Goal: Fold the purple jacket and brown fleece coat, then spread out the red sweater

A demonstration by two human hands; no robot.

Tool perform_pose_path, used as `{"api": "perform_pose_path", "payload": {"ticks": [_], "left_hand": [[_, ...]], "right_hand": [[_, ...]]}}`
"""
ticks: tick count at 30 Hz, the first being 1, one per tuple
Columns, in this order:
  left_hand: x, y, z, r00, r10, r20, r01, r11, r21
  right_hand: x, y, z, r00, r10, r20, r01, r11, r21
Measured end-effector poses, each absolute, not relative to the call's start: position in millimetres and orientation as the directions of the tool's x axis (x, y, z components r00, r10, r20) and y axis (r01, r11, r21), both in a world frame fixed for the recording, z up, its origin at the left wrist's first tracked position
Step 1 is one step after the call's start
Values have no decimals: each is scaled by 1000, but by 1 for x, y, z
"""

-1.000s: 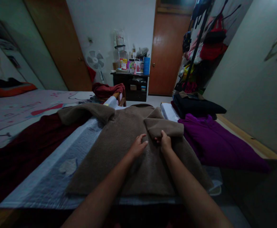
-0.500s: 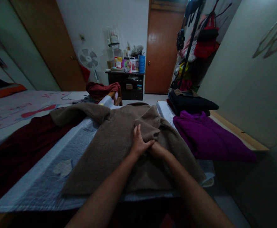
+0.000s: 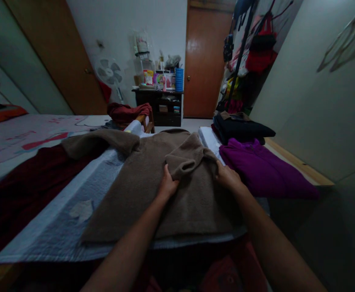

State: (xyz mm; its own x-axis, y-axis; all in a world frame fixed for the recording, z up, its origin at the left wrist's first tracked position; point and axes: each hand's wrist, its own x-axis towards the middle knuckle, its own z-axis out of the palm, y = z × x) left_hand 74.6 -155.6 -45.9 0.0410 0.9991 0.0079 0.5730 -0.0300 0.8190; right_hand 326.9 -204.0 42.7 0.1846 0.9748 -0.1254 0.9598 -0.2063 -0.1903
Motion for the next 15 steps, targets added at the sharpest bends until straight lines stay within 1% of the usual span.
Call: {"api": "perform_pose_path", "payload": {"ticks": [3,5,7,10,12,15], "left_hand": [[71,-152,-48,42,999,34,524,-51,850],[71,-149,-50,40,996,74,449,-84,889],[72,-146,-50,34,994,104,341,-109,934],[73,-140,-44,13,991,134,197,-133,971],[70,-136,-36,-19,983,181,149,-177,973],[60,-130,-20,-110,955,274,147,-257,955]], "right_hand": [[320,-212,57,-101,965,-241,941,14,-339],[316,-219,64,-245,921,-303,900,100,-425],[311,-225,67,-281,894,-348,894,111,-435],[303,-230,64,-256,893,-371,920,107,-377],[297,-230,58,-262,902,-342,921,128,-368],[287,-230,52,-292,915,-279,907,173,-383]]}}
